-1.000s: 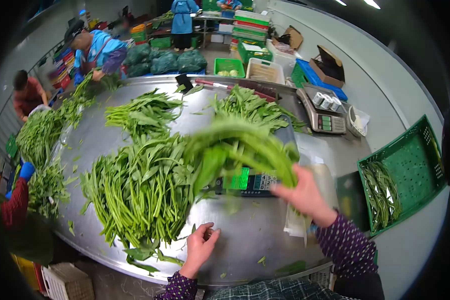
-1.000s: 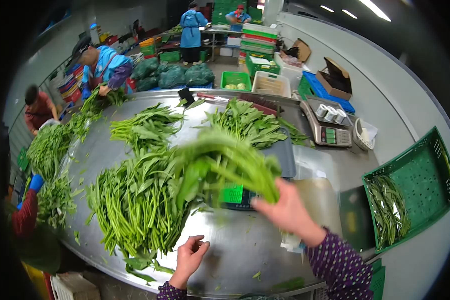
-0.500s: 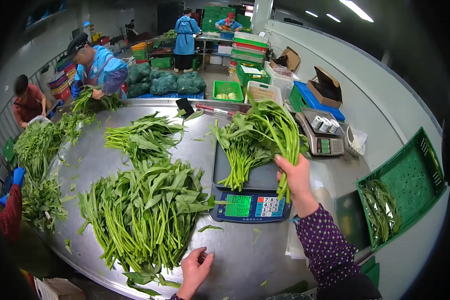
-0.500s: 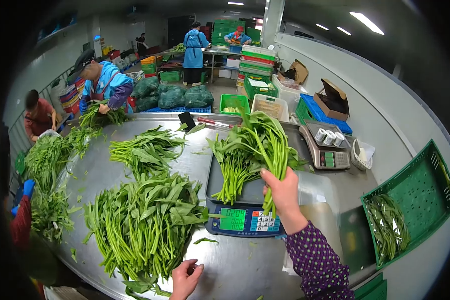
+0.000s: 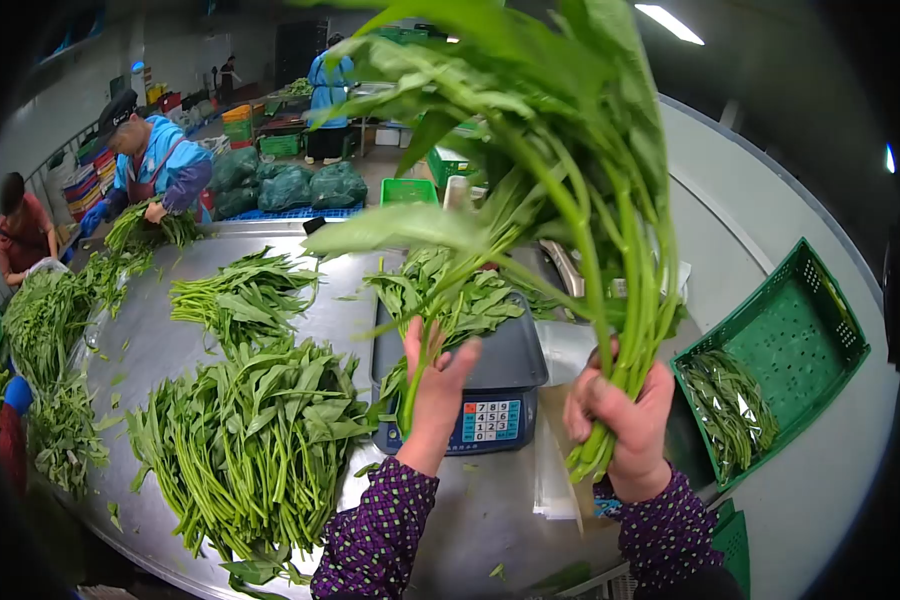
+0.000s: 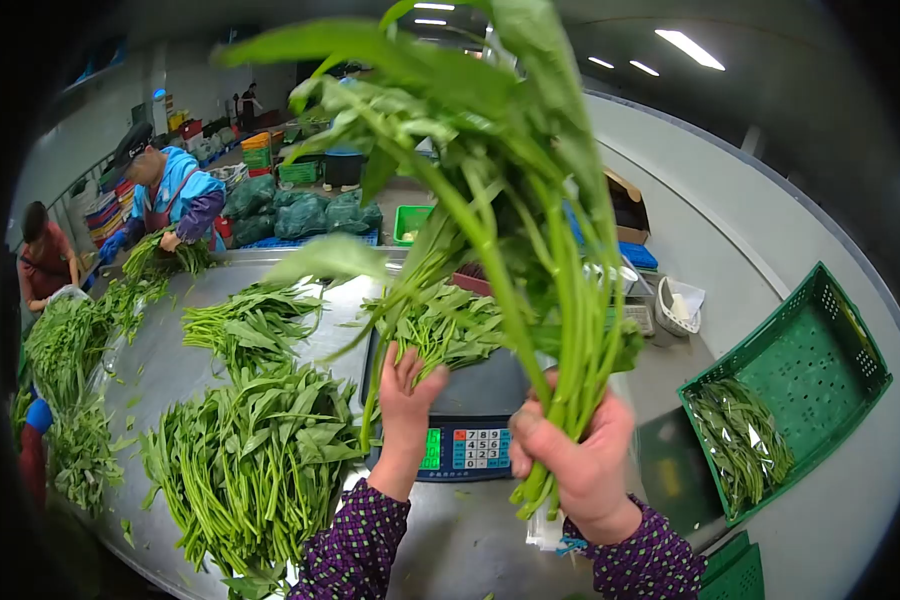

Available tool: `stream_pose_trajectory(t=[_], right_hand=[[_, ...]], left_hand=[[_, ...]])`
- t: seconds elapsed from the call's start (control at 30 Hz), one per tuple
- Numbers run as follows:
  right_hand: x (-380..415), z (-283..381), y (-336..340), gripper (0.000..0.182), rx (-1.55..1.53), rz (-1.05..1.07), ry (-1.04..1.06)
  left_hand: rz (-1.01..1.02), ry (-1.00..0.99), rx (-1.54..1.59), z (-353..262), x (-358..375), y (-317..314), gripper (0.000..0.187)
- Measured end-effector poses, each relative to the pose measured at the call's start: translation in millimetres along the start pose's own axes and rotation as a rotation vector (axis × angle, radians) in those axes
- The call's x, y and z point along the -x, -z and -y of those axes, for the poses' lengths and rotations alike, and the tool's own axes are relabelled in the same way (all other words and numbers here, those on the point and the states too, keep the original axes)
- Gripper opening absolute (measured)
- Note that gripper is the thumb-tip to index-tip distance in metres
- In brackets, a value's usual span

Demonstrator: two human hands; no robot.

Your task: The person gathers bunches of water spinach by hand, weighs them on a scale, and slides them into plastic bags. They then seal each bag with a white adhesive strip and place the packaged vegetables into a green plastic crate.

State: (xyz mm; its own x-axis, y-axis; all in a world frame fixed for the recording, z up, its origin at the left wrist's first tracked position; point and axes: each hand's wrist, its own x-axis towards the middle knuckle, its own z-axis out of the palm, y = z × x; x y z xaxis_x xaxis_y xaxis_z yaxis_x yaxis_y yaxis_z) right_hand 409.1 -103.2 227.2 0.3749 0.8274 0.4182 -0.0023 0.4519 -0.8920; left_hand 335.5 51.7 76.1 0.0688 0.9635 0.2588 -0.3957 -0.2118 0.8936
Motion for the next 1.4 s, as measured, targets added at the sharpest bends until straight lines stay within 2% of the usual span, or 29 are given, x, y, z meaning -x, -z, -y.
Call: stream_pose_trajectory(t=[0.1, 0.13, 0.23, 0.27, 0.37, 0.47, 0.5, 0.53, 0.57, 0.63, 0.67, 0.77, 0.83, 0.87, 0.97, 1.0, 1.13, 1.17, 1.23, 1.33, 1.4], right_hand=[[8.7, -3.3, -0.7, 0.024, 0.038, -0.046, -0.117], [10.1, -3.3, -0.1, 0.026, 0.019, -0.051, -0.176], [10.2, -16.0, 0.6, 0.026, 0.026, -0.058, -0.229], [9.7, -20.6, 3.1, 0.027, 0.041, -0.029, -0.244], [7.8, -32.2, 1.6, 0.027, 0.046, -0.049, -0.236], [3.8, -40.5, 7.8, 0.028, 0.027, -0.039, -0.248], [2.5, -40.2, 9.4, 0.028, 0.032, -0.047, -0.245], [1.7, -39.0, 11.5, 0.028, 0.041, -0.056, -0.245], [0.7, -37.5, 14.7, 0.028, 0.051, -0.067, -0.245], [0.1, -36.3, 22.6, 0.028, 0.037, -0.078, -0.219], [1.4, -37.3, 25.1, 0.028, 0.021, -0.089, -0.208], [2.3, -39.8, 24.9, 0.028, 0.023, -0.112, -0.217], [4.6, -45.8, 20.6, 0.028, 0.011, -0.117, -0.231], [4.4, -48.0, 17.2, 0.028, 0.009, -0.113, -0.233], [5.2, -48.3, 7.1, 0.025, 0.026, -0.081, -0.276], [3.0, -47.2, 4.9, 0.024, 0.056, -0.083, -0.252], [-26.1, -30.3, 8.8, 0.021, 0.14, -0.129, -0.108], [-35.4, -25.0, 12.0, 0.02, 0.148, -0.152, -0.055], [-42.6, -20.8, 14.3, 0.02, 0.175, -0.15, -0.029], [-44.7, -20.7, 12.2, 0.021, 0.167, -0.147, -0.004], [-43.7, -22.4, 7.5, 0.019, 0.136, -0.164, 0.021]], left_hand=[[0.177, 0.294, 0.327, -9.1, 1.0, 14.2, 0.047], [0.075, 0.22, 0.377, -2.3, 5.3, 9.6, 0.034], [0.076, 0.22, 0.01, -7.1, -1.2, 14.1, 0.032], [0.084, 0.135, -0.307, -4.4, -8.1, 16.0, 0.033], [0.248, -0.357, -1.257, 46.0, -35.8, 23.0, 0.033], [0.332, -0.466, -1.482, 97.1, -61.4, 19.2, 0.02], [0.354, -0.513, -1.567, 96.7, -65.3, 15.4, 0.017], [0.372, -0.525, -1.526, 96.3, -68.7, 16.3, 0.013], [0.231, -0.567, -1.37, 97.1, -66.9, 16.0, 0.013], [0.181, -0.441, -1.331, 57.9, -53.3, 11.7, 0.013], [0.185, -0.29, -1.351, 37.5, -43.2, 10.5, 0.017], [0.388, 0.382, -0.195, 24.4, -14.5, 30.8, 0.041], [0.547, 0.509, 0.345, 13.1, 1.1, 27.3, 0.058], [0.523, 0.546, 0.424, 5.9, 8.7, 18.9, 0.055], [0.677, 0.71, 0.311, 17.0, 0.4, -0.6, 0.045], [0.563, 0.754, 0.246, 33.3, 0.6, -8.4, 0.037], [0.314, 0.775, 0.114, 39.8, 25.7, 8.3, 0.037], [0.284, 0.866, 0.256, 51.4, 32.0, 24.2, 0.036], [0.079, 0.798, 0.443, 47.6, 45.4, 42.3, 0.033], [0.0, 0.529, 0.454, 31.7, 40.0, 51.5, 0.032], [-0.055, 0.425, 0.448, 13.8, 35.7, 54.5, 0.032]])
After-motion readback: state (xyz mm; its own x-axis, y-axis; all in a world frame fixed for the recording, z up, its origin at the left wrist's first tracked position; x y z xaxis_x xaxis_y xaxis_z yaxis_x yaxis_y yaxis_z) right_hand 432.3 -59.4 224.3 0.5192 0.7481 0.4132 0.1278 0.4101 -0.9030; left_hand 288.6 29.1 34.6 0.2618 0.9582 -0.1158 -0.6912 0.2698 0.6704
